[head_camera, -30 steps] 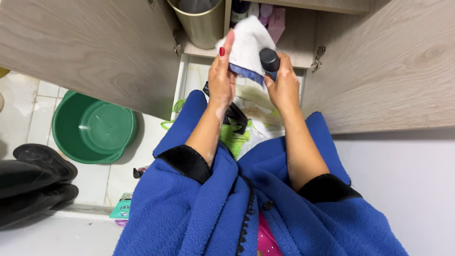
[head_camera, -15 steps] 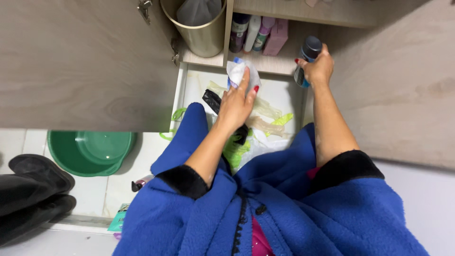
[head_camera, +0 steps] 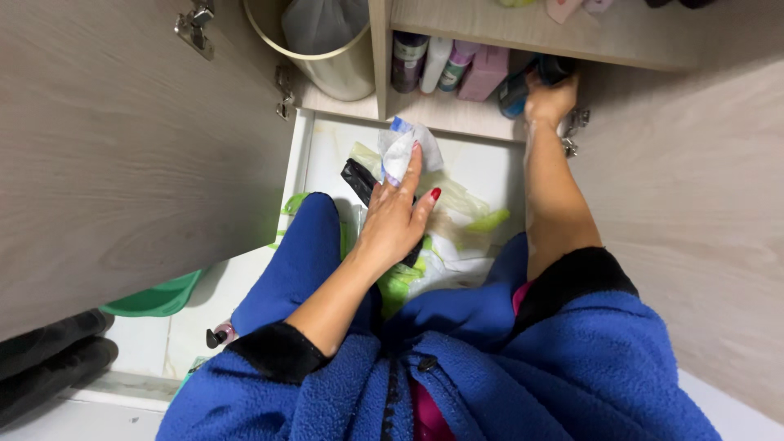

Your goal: The person sits on the floor and wipes several personal care bottles and small items with a cloth, then places them back into a bathroom cabinet. The person also folds a small black cloth and a green cloth during the process.

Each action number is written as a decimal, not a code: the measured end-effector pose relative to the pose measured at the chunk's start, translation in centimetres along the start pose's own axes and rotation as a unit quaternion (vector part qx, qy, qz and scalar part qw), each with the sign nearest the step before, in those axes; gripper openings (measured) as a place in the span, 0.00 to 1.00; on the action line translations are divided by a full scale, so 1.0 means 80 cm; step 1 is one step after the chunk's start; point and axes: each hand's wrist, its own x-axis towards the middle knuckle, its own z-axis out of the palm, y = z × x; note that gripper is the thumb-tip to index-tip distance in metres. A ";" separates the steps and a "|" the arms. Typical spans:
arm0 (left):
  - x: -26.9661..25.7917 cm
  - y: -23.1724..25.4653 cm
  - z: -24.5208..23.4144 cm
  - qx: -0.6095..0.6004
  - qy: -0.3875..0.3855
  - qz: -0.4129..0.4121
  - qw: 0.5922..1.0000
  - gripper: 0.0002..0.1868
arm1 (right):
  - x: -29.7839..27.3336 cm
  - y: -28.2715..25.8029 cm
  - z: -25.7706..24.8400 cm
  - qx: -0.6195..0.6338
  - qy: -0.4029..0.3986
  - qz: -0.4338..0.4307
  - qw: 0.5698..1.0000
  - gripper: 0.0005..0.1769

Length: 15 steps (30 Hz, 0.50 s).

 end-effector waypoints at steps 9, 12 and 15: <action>0.012 -0.021 -0.008 0.025 0.022 -0.018 0.999 0.44 | 0.030 0.030 0.065 0.450 -0.042 0.064 0.890 0.33; 0.017 -0.024 -0.008 0.028 0.026 -0.018 0.999 0.45 | 0.027 0.024 0.075 0.226 -0.022 0.004 0.974 0.30; 0.020 -0.026 -0.008 0.028 0.025 -0.015 0.999 0.46 | 0.013 0.021 0.073 -0.022 -0.019 -0.093 0.995 0.27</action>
